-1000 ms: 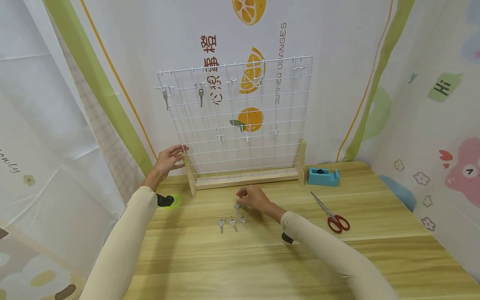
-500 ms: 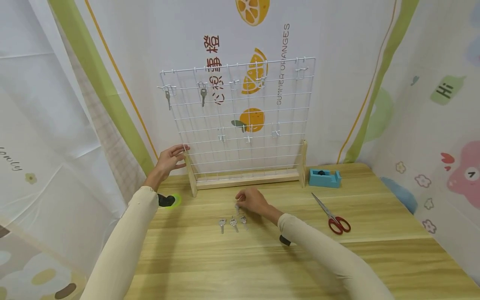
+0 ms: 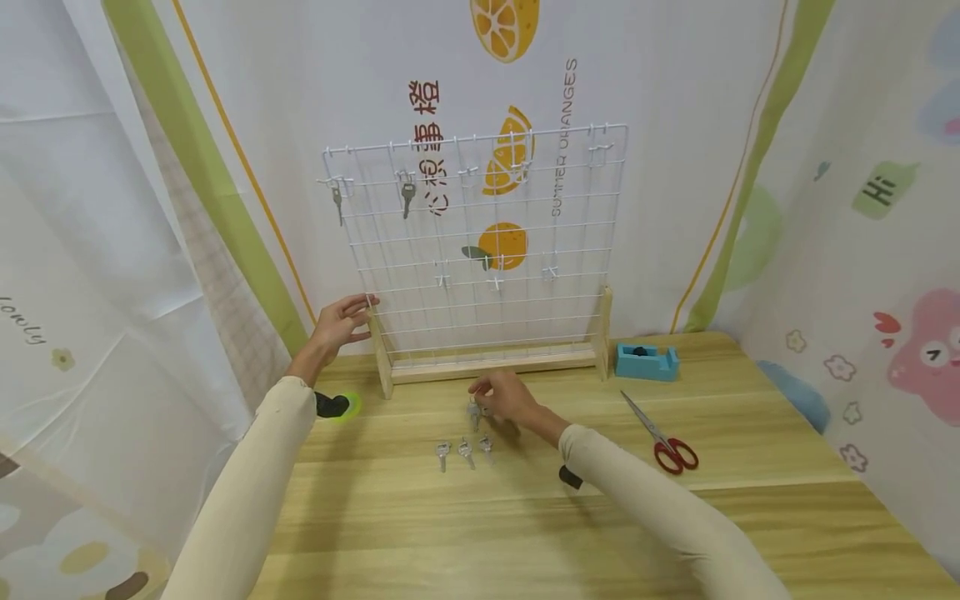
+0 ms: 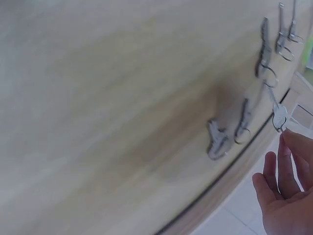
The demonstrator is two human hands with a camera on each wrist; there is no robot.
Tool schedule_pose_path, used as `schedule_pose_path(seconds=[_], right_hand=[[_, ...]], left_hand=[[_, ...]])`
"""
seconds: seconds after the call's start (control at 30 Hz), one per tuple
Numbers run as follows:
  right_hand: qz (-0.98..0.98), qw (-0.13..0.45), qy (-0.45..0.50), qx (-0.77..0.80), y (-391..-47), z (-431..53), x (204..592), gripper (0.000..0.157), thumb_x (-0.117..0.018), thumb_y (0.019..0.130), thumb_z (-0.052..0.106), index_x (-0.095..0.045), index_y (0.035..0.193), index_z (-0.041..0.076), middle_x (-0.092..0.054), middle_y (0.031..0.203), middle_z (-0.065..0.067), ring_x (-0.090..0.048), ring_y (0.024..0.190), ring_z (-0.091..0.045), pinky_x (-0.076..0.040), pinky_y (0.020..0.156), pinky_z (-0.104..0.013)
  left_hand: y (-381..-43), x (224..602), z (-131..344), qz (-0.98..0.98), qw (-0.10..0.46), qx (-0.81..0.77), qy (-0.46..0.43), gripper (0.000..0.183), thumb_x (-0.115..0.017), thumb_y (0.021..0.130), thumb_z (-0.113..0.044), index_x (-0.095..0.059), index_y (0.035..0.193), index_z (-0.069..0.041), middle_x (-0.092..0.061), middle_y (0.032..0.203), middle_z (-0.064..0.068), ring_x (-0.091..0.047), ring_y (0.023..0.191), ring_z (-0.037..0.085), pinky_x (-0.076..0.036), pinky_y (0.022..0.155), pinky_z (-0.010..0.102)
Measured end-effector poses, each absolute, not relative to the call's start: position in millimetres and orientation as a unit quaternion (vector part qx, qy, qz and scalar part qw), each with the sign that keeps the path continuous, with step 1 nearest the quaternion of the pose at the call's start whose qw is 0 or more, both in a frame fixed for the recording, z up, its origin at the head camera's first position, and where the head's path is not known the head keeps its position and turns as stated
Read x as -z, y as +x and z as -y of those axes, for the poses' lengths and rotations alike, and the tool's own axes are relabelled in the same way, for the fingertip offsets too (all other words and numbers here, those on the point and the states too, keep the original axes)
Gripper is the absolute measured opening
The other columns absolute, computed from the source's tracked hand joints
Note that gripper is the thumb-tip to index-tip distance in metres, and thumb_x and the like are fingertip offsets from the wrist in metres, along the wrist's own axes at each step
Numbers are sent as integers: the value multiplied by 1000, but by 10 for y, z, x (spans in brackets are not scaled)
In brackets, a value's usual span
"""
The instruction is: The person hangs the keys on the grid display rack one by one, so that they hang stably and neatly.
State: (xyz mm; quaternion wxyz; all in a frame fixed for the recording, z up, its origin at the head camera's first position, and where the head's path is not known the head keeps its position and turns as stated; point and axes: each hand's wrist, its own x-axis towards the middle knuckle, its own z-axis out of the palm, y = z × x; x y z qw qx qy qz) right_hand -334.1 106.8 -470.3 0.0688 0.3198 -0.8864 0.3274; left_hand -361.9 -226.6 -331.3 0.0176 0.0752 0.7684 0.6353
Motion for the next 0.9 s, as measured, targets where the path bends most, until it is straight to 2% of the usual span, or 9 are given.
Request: schedule_pose_path(seconds=[0.2,0.4,0.53,0.73,0.9], right_hand=[[877,88,341,-328,-3360,-1090,4527,12,-76,94,1,-79,105,-1,-79,97,-11,-77,89,-27,-63,87,-43],[871,99,346,-334,-3354,-1121,4225,11,-76,93,1,-78,103,-2,-79,99,-14,-77,93,-30,-64,85,-40],[866,110,355,-333,-3358,-1142,3977,12,-76,93,1,-78,105,-2,-79,100,-14,-76,93,-30,-63,87,-45],[870,96,332,-351,-3372,-1177,3607,15,-76,95,4,-78,109,-2,-79,102,-12,-77,90,-24,-64,78,-31],[862,111,330,-367,-3377,-1223,3339,17,-76,95,4,-78,110,-3,-79,103,-13,-77,90,-25,-63,80,-32]], left_hand=[[-3582,3296,2245,-773,16,-629,76,49,-49,107,3,-43,155,3,-45,159,19,-38,149,37,-44,113,59],[-3569,3298,2246,-778,12,-623,80,49,-49,107,3,-42,155,4,-44,159,20,-38,149,38,-45,112,59],[-3633,3364,2277,-776,12,-626,79,49,-48,107,3,-42,156,3,-44,160,19,-37,149,37,-44,113,60],[-3741,3496,2322,-775,3,-628,75,49,-49,108,1,-44,156,-3,-45,160,14,-37,150,34,-44,113,58],[-3774,3531,2316,-781,-6,-620,78,48,-50,108,1,-46,155,-4,-46,159,14,-39,149,33,-46,112,56]])
